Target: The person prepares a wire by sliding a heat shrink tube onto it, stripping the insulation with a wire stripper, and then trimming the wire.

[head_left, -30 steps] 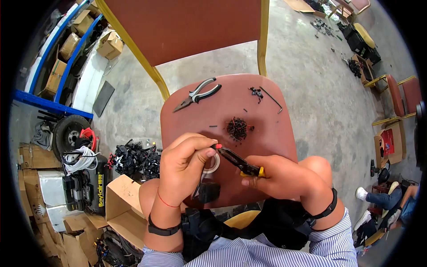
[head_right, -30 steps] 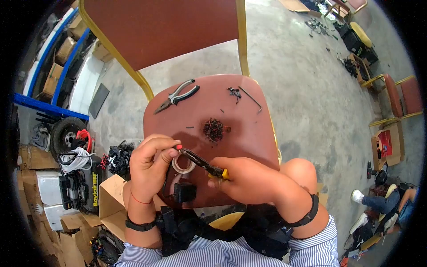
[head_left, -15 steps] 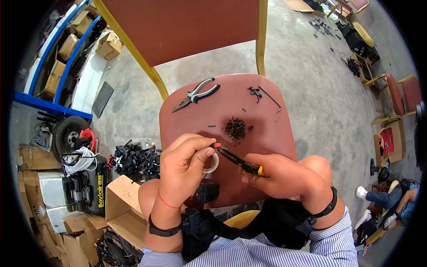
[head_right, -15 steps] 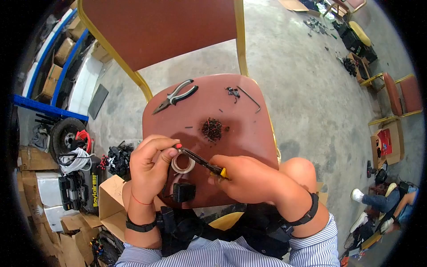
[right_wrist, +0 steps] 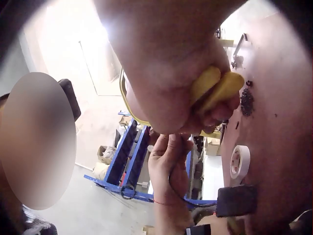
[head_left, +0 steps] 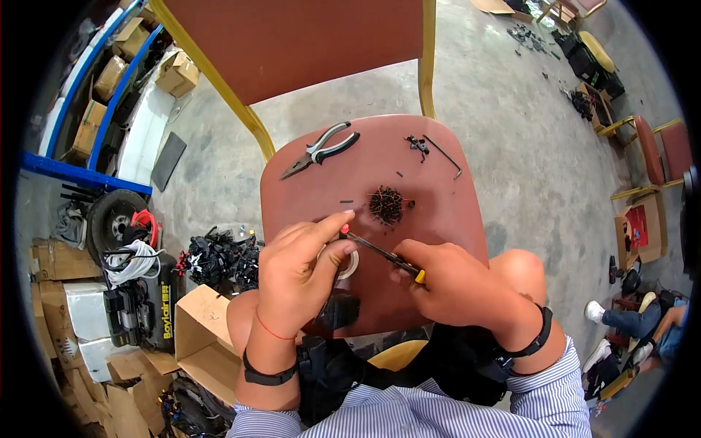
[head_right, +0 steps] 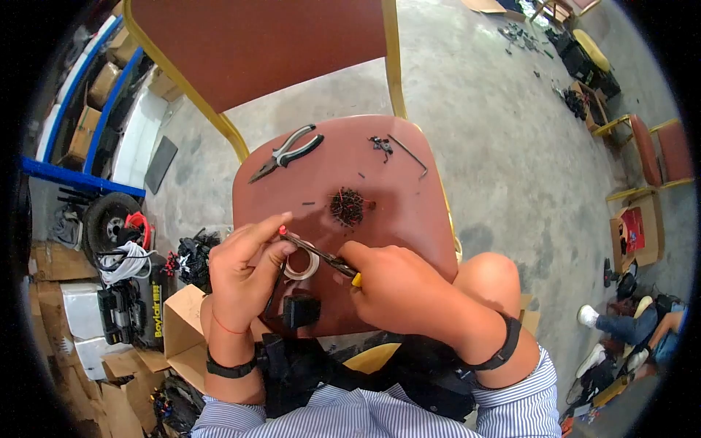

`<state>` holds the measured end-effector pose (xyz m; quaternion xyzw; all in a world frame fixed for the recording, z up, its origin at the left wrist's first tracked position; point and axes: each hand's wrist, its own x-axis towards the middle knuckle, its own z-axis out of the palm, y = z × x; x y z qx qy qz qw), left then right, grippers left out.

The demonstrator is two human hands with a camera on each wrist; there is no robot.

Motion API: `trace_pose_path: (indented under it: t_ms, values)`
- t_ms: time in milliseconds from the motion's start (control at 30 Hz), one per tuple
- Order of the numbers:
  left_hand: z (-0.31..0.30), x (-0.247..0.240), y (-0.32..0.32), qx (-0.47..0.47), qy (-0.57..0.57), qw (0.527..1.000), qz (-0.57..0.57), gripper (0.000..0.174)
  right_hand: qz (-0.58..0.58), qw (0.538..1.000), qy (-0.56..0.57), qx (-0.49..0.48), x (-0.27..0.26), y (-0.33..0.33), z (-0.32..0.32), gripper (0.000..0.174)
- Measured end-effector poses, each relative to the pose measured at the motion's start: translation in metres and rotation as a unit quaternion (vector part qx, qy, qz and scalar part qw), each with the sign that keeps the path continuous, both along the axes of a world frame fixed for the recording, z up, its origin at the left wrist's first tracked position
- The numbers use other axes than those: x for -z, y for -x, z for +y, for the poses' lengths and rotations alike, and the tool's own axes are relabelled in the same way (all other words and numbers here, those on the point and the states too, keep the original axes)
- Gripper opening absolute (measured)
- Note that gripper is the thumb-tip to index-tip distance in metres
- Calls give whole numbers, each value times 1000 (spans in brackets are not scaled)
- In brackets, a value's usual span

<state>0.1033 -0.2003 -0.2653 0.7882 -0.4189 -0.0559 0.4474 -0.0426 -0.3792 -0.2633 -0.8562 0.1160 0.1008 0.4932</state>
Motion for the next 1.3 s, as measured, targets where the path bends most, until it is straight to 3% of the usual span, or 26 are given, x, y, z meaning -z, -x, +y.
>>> trace_pose_path:
  t_ms: [133, 300, 400, 567, 667, 800, 967, 1067, 1300]
  values:
    - [6, 6, 4, -31, 34, 987, 151, 22, -13, 999, 44, 10, -2, 1, 6, 21]
    - [11, -4, 4, 6, 145, 908, 394, 20, -52, 996, 71, 10, 0, 2, 9, 25]
    - [12, -2, 4, 17, 192, 894, 404, 22, -81, 995, 59, 22, 1, 1, 9, 25]
    - [7, 6, 2, -21, 119, 962, 244, 23, -101, 992, -14, 71, 10, 0, 0, 25]
    - [4, 8, 1, -21, 98, 983, 156, 25, -145, 987, 62, 30, 18, -3, -6, 35]
    - [3, 7, -1, 2, 90, 994, 62, 25, -90, 994, 40, 53, 6, -2, -2, 37]
    - [0, 8, 2, -11, 90, 995, 37, 26, -95, 993, -11, 68, 10, 1, 2, 39]
    - [-1, 9, 3, -21, 86, 996, 27, 26, -147, 988, 21, 36, 14, 0, -1, 41]
    - [-3, 6, 3, -23, 66, 997, -13, 27, -56, 998, 3, 29, 0, 2, -2, 37]
